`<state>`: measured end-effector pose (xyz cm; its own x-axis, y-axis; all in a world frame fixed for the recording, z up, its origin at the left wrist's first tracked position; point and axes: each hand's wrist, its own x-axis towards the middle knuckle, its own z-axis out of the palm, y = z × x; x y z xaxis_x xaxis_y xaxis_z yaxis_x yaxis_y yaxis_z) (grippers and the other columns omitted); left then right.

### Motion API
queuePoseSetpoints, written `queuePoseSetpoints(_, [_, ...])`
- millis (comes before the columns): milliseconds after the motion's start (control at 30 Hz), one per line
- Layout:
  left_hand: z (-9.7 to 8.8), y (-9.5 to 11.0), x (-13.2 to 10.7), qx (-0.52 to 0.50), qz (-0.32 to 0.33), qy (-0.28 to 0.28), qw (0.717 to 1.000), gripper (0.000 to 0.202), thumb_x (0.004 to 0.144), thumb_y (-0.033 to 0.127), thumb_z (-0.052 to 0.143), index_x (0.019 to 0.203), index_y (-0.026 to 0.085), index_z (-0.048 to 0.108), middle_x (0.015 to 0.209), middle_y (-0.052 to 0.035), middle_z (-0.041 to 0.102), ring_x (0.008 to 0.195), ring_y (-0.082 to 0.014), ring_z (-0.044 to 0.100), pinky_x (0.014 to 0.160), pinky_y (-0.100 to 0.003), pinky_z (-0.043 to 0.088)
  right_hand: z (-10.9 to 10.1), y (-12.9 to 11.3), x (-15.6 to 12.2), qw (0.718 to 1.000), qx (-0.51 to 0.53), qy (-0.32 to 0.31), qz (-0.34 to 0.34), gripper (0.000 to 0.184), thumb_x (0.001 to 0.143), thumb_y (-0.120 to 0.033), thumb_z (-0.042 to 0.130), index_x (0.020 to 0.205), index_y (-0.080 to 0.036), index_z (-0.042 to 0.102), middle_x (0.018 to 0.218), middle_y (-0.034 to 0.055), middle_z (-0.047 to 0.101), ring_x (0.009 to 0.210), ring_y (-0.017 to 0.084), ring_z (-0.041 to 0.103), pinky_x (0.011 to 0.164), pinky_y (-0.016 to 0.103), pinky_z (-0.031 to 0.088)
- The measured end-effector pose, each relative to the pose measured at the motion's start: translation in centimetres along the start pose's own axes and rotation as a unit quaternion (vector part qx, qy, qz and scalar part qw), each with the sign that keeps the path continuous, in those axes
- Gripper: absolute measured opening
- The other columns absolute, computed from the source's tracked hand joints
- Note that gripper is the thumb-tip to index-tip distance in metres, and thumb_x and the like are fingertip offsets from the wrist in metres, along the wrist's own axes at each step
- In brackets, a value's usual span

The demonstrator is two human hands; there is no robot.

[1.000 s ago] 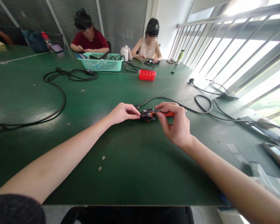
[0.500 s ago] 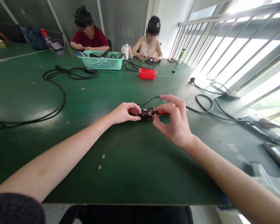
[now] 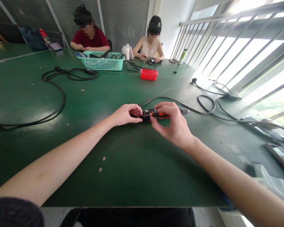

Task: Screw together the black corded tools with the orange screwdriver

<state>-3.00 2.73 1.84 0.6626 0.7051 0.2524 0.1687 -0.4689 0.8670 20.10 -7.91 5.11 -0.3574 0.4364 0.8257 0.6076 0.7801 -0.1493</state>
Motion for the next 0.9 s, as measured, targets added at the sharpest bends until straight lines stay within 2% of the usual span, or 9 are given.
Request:
queuePoseSetpoints(167, [0.0, -0.2, 0.0, 0.020, 0.000, -0.004, 1.000, 0.029, 0.075, 0.035, 0.085, 0.094, 0.020, 0.070, 0.091, -0.0021, 0.071, 0.085, -0.0176, 0.068, 0.087, -0.034, 0.057, -0.9, 0.2, 0.1, 0.996, -0.023, 0.079, 0.036, 0.034, 0.089, -0.013, 0.065, 0.115, -0.028, 0.049, 0.101, 0.0031, 0.069, 0.086, 0.020, 0.069, 0.068, 0.034, 0.057])
queuePoseSetpoints(333, [0.0, 0.1, -0.1, 0.064, 0.007, 0.001, 0.998, 0.028, 0.077, 0.037, 0.083, 0.095, 0.020, 0.070, 0.094, -0.0028, 0.071, 0.086, -0.0178, 0.067, 0.083, -0.033, 0.056, -2.1, 0.5, 0.5, 0.987, -0.061, 0.127, 0.077, 0.029, 0.086, -0.012, 0.064, 0.104, -0.028, 0.048, 0.092, 0.0035, 0.068, 0.076, 0.021, 0.066, 0.060, 0.036, 0.051])
queuePoseSetpoints(600, [0.0, 0.4, -0.2, 0.081, 0.010, 0.003, 0.997, 0.028, 0.078, 0.038, 0.082, 0.096, 0.020, 0.069, 0.095, -0.0026, 0.070, 0.084, -0.0174, 0.066, 0.081, -0.032, 0.055, -1.8, 1.5, 0.3, 0.989, -0.061, 0.099, 0.088, 0.026, 0.088, -0.015, 0.062, 0.103, -0.028, 0.045, 0.095, 0.0009, 0.067, 0.074, 0.018, 0.063, 0.059, 0.033, 0.050])
queuePoseSetpoints(800, [0.0, 0.5, -0.2, 0.084, 0.008, 0.007, 0.996, 0.028, 0.078, 0.038, 0.083, 0.095, 0.020, 0.069, 0.094, -0.0026, 0.071, 0.084, -0.0175, 0.066, 0.080, -0.032, 0.055, -1.9, 1.5, 0.4, 0.990, -0.055, 0.057, 0.113, 0.025, 0.089, -0.014, 0.063, 0.102, -0.027, 0.046, 0.096, -0.0009, 0.065, 0.062, 0.011, 0.055, 0.056, 0.029, 0.047])
queuePoseSetpoints(900, [0.1, 0.5, -0.2, 0.084, 0.004, 0.005, 0.996, 0.030, 0.078, 0.039, 0.083, 0.095, 0.020, 0.068, 0.094, -0.0022, 0.070, 0.084, -0.0173, 0.065, 0.081, -0.032, 0.054, -2.0, 1.6, 0.4, 0.991, -0.050, 0.056, 0.109, 0.029, 0.089, -0.013, 0.063, 0.107, -0.027, 0.046, 0.103, 0.0003, 0.065, 0.065, 0.011, 0.057, 0.053, 0.027, 0.046])
